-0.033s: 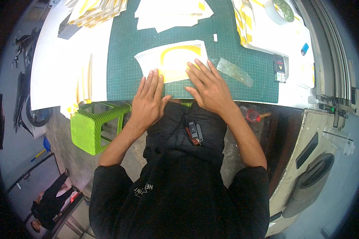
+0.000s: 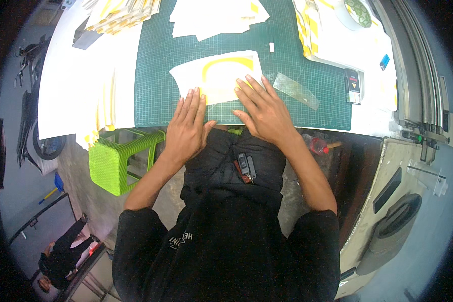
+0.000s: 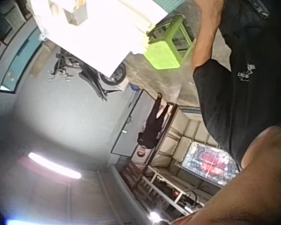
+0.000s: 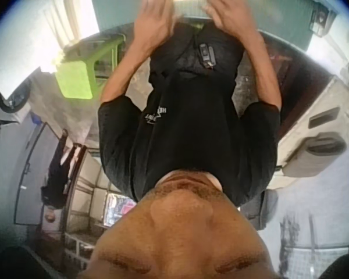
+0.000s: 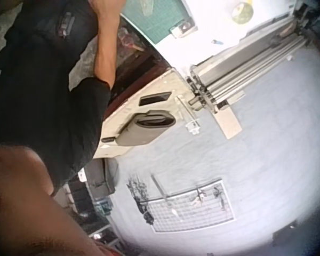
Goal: The person repeatedly folds white paper sheets with yellow printed designs in half on a green cutting mat. They smooth each fold with their hands and place the finished sheets into a growing stack on the table.
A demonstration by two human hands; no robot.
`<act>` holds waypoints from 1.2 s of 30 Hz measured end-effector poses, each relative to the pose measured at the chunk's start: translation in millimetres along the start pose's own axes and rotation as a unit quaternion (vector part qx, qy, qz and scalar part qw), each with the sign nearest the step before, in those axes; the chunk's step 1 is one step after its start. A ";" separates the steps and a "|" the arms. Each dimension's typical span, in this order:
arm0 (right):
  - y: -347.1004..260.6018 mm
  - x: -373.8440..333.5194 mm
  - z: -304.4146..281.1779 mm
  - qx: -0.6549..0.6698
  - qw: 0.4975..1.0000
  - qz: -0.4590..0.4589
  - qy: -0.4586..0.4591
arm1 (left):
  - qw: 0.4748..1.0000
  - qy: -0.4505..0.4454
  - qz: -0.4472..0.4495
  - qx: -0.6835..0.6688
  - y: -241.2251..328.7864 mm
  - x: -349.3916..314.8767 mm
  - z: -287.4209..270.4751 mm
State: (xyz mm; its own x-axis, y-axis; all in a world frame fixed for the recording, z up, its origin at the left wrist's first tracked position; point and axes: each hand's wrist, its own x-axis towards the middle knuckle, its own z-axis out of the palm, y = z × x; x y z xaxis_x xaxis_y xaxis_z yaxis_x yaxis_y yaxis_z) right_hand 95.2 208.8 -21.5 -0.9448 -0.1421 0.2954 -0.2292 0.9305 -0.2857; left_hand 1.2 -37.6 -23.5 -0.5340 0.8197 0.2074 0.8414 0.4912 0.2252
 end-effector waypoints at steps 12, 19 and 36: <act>0.4 -3.7 3.0 -0.011 1.000 0.003 -0.009 | 1.000 -0.016 -0.001 -0.019 -3.1 -3.3 0.4; 1.3 -4.7 3.4 -0.016 1.000 0.002 -0.009 | 1.000 -0.017 0.003 -0.017 -3.5 -3.4 0.4; 1.3 -2.9 -2.6 -0.038 0.999 -0.013 -0.030 | 0.999 -0.035 0.012 -0.034 37.5 21.6 19.4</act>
State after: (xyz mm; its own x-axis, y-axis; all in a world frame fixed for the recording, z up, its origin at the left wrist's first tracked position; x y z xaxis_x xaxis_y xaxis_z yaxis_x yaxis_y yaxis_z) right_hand 98.2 211.3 -20.4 -0.9516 -0.1840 0.2461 -0.2375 0.9487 -0.2089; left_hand 22.8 4.2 -29.0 -0.5051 0.8504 0.1472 0.8450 0.4526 0.2848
